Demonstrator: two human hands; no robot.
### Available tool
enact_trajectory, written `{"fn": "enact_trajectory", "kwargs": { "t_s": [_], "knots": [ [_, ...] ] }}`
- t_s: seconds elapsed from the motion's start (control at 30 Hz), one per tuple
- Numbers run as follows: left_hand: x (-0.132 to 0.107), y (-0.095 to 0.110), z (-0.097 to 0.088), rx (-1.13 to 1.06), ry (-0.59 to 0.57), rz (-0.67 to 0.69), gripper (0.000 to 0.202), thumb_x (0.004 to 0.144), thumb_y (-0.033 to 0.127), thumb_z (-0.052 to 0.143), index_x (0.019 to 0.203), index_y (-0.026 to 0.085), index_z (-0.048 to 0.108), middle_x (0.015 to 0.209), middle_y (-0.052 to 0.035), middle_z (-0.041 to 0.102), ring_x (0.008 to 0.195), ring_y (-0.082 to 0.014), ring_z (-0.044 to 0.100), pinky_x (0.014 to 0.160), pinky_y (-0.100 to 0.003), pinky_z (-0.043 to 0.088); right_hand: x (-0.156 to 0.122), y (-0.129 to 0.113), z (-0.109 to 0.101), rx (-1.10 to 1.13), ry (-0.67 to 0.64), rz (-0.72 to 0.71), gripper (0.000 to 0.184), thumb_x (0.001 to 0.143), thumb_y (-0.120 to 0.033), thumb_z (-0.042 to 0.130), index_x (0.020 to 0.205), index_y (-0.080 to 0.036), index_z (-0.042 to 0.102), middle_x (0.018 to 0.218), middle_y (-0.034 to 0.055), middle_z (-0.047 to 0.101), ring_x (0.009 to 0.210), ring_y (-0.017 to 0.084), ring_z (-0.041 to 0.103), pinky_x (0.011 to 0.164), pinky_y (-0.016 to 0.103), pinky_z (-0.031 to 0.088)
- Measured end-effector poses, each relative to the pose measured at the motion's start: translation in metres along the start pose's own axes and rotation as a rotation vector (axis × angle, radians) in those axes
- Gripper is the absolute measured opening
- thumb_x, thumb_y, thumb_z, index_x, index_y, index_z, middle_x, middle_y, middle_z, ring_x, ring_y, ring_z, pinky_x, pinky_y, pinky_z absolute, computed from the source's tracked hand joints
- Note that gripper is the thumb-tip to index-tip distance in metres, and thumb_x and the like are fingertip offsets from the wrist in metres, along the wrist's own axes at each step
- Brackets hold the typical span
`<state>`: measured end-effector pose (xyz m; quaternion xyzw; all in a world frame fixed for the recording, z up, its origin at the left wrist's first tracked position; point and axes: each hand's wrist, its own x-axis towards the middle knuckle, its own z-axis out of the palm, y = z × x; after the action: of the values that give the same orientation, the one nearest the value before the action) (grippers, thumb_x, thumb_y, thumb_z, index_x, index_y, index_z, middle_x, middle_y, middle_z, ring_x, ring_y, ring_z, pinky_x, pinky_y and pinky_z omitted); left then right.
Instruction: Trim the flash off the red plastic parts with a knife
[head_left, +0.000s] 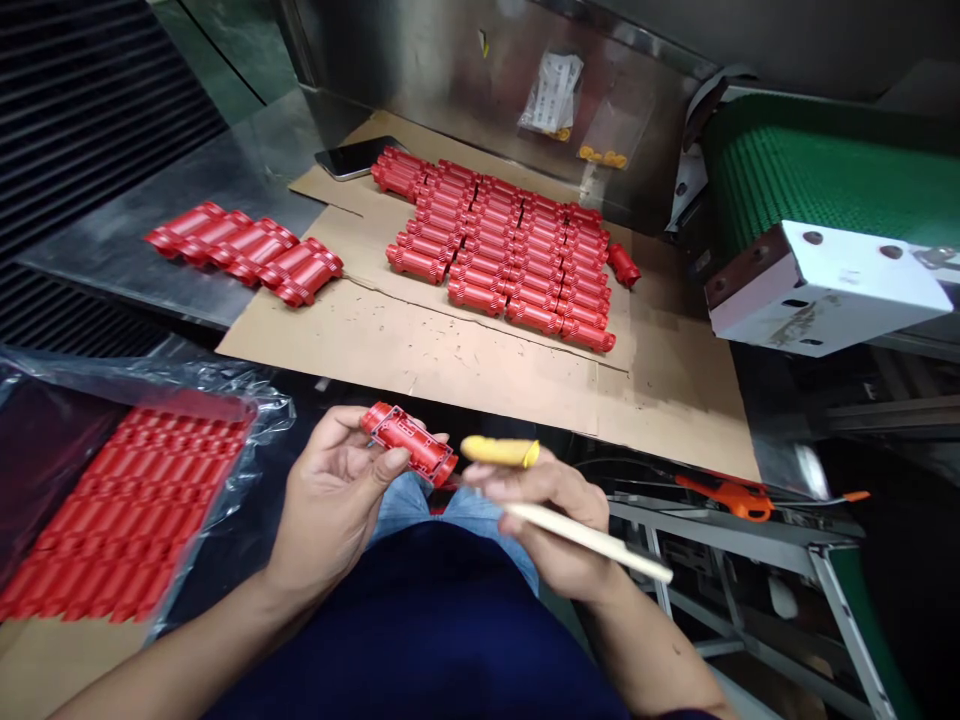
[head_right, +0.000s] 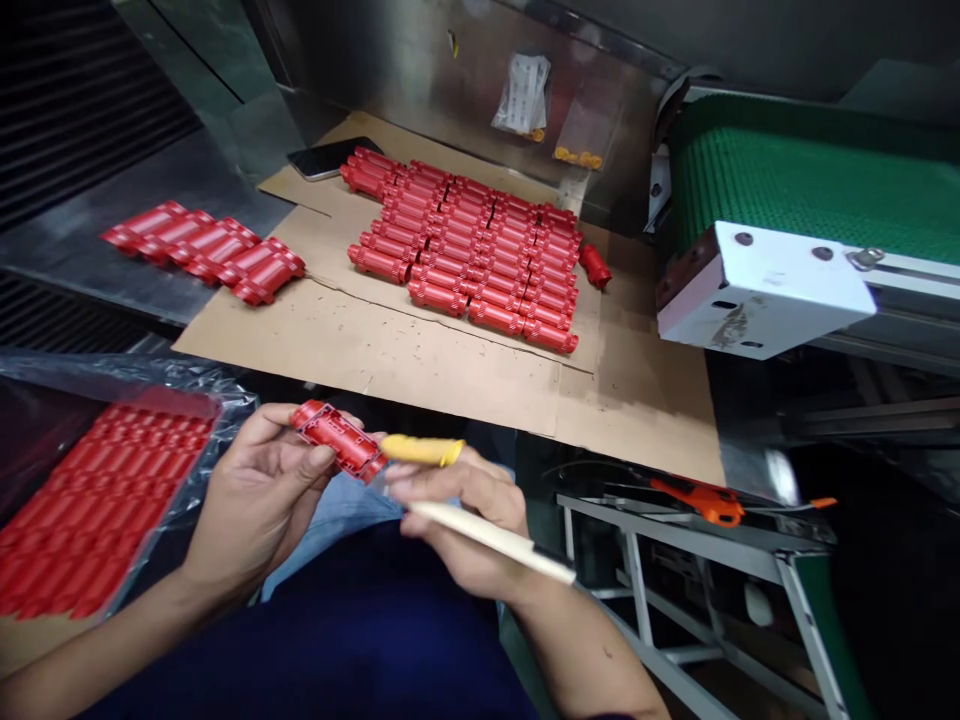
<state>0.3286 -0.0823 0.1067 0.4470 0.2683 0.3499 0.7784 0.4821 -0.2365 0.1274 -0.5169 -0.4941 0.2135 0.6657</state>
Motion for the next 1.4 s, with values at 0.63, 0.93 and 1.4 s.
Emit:
{"fn": "enact_trajectory", "kwargs": {
  "t_s": [0.63, 0.93, 1.4],
  "knots": [
    [-0.008, -0.008, -0.003, 0.224, -0.109, 0.096, 0.023, 0.088, 0.015, 0.091, 0.105, 0.025, 0.079, 0.111, -0.0055, 0.082, 0.100, -0.0207, 0.079, 0.090, -0.029, 0.068, 0.008, 0.025, 0.022, -0.400, 0.081, -0.329, 0.031, 0.105, -0.016, 0.072, 0.135, -0.020, 0.074, 0.113, 0.0129, 0.084, 0.106, 0.028, 0.082, 0.089, 0.045, 0.072],
    [-0.012, -0.010, -0.005, 0.184, -0.082, 0.082, 0.025, 0.088, 0.016, 0.092, 0.107, 0.026, 0.079, 0.116, -0.0065, 0.083, 0.106, -0.0227, 0.081, 0.095, -0.031, 0.068, 0.005, 0.017, 0.022, -0.384, 0.062, -0.263, 0.025, 0.107, -0.016, 0.067, 0.131, -0.019, 0.072, 0.112, 0.0145, 0.083, 0.109, 0.029, 0.082, 0.091, 0.046, 0.072],
    [-0.009, -0.008, -0.004, 0.232, -0.122, 0.109, 0.026, 0.090, 0.013, 0.090, 0.109, 0.027, 0.079, 0.115, -0.0045, 0.083, 0.102, -0.0196, 0.081, 0.092, -0.027, 0.067, 0.008, 0.015, 0.019, -0.357, 0.031, -0.256, 0.023, 0.105, -0.014, 0.072, 0.128, -0.016, 0.074, 0.117, 0.0159, 0.083, 0.109, 0.027, 0.081, 0.095, 0.044, 0.070]
  ]
}}
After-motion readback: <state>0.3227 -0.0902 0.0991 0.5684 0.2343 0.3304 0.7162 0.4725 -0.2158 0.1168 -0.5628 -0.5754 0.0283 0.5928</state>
